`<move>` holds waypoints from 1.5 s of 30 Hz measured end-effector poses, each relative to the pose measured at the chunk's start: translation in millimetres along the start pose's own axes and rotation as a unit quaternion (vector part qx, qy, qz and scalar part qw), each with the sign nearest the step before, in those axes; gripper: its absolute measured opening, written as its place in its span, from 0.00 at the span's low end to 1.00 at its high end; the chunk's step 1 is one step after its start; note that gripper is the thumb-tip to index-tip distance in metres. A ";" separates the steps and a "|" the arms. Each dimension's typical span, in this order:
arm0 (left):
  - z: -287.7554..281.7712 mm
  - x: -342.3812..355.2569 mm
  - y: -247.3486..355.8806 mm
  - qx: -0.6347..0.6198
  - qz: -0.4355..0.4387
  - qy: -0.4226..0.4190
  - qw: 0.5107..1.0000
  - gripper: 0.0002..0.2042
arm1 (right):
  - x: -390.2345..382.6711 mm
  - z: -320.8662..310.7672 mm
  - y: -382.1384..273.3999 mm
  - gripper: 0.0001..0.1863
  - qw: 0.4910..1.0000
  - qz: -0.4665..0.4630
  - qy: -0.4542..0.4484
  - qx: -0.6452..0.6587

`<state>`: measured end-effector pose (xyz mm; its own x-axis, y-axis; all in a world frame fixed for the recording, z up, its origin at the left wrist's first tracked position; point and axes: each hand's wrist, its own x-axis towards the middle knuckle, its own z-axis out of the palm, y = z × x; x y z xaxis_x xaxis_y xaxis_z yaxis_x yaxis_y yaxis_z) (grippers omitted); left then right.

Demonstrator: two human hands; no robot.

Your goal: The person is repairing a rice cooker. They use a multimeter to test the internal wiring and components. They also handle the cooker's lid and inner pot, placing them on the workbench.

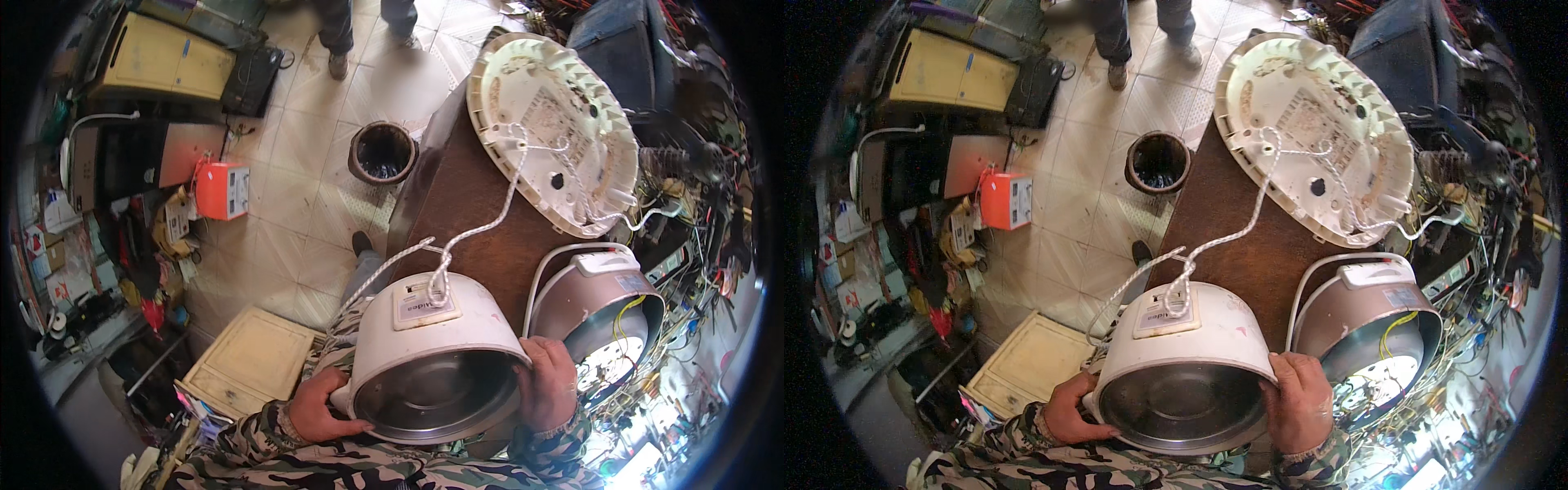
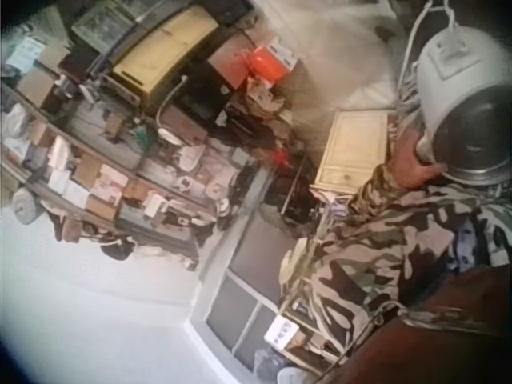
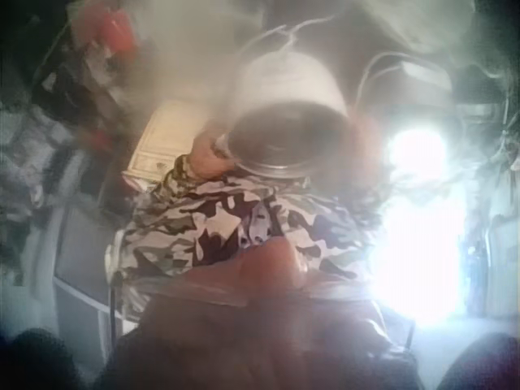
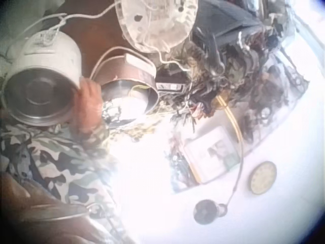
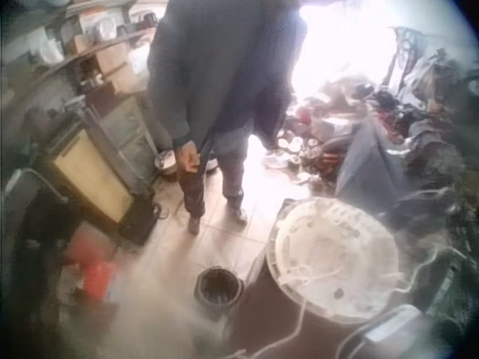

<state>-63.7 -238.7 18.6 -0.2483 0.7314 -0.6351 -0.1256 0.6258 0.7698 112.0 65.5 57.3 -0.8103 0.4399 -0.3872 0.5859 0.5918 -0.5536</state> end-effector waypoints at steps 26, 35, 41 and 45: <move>-13.9 51.4 -28.5 -0.150 0.121 -0.102 0.976 0.17 | -18.7 -170.1 199.2 0.12 0.928 0.245 0.273 0.061; -17.6 146.2 -40.9 -0.281 0.000 0.023 0.959 0.13 | -134.1 -179.9 316.9 0.21 0.863 0.398 0.302 -0.071; -12.5 168.1 -35.8 -0.231 0.033 -0.006 0.972 0.22 | -152.9 -125.8 326.1 0.19 0.858 0.412 0.300 -0.072; -14.4 177.9 -40.9 -0.186 0.069 -0.032 0.980 0.21 | -95.2 -97.6 314.8 0.19 0.893 0.379 0.222 -0.095</move>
<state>-116.6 -138.0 -125.0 -0.2283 0.8251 -0.5168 -0.4397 0.3862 0.8108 375.0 275.9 -8.2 -0.1188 0.9625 -0.2441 0.9899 0.0957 -0.1044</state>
